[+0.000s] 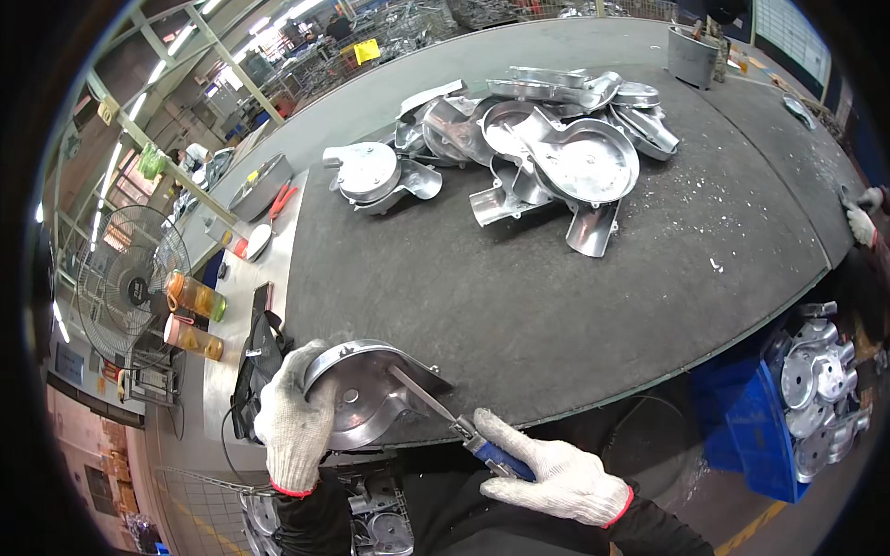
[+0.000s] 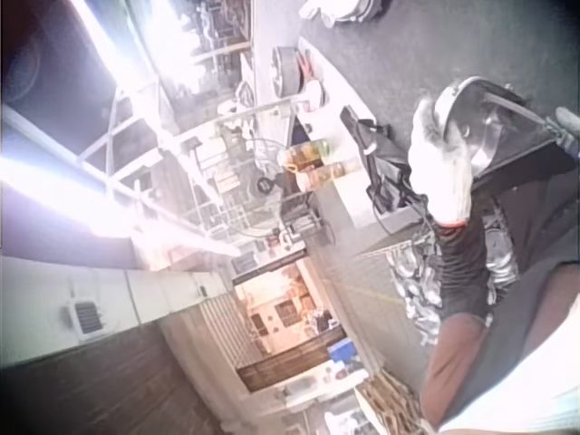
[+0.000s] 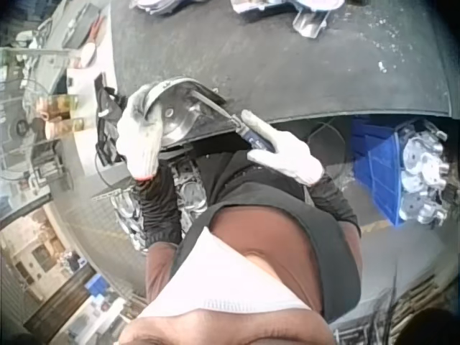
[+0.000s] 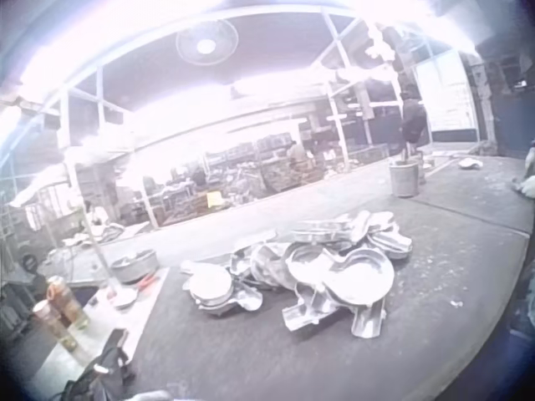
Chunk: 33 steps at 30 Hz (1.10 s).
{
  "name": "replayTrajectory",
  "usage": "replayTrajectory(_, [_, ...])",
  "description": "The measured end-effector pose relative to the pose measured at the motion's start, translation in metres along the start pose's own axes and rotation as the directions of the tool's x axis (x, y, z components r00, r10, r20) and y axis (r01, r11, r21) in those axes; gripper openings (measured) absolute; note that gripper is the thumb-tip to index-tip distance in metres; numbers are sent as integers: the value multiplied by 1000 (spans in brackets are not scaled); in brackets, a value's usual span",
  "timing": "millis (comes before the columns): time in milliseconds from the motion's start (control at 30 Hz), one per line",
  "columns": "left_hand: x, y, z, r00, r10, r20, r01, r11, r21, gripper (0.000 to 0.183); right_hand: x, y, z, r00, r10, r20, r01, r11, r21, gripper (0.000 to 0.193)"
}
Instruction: The person files metal parts one by one using a pneumatic file, scraping around their inner and outer edges and surfaces, and places them on the table.
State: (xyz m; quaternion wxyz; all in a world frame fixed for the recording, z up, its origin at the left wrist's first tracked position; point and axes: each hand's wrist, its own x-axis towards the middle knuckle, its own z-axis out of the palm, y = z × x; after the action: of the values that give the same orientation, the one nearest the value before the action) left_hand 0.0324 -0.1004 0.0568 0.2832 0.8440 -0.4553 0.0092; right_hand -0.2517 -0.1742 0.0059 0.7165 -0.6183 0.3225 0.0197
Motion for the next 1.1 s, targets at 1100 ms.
replayTrajectory(1100, [-33,4,7,998,63,-12,-59,973,222,44,10,-43,-13,900,-430,-65,-26,95,-995,60])
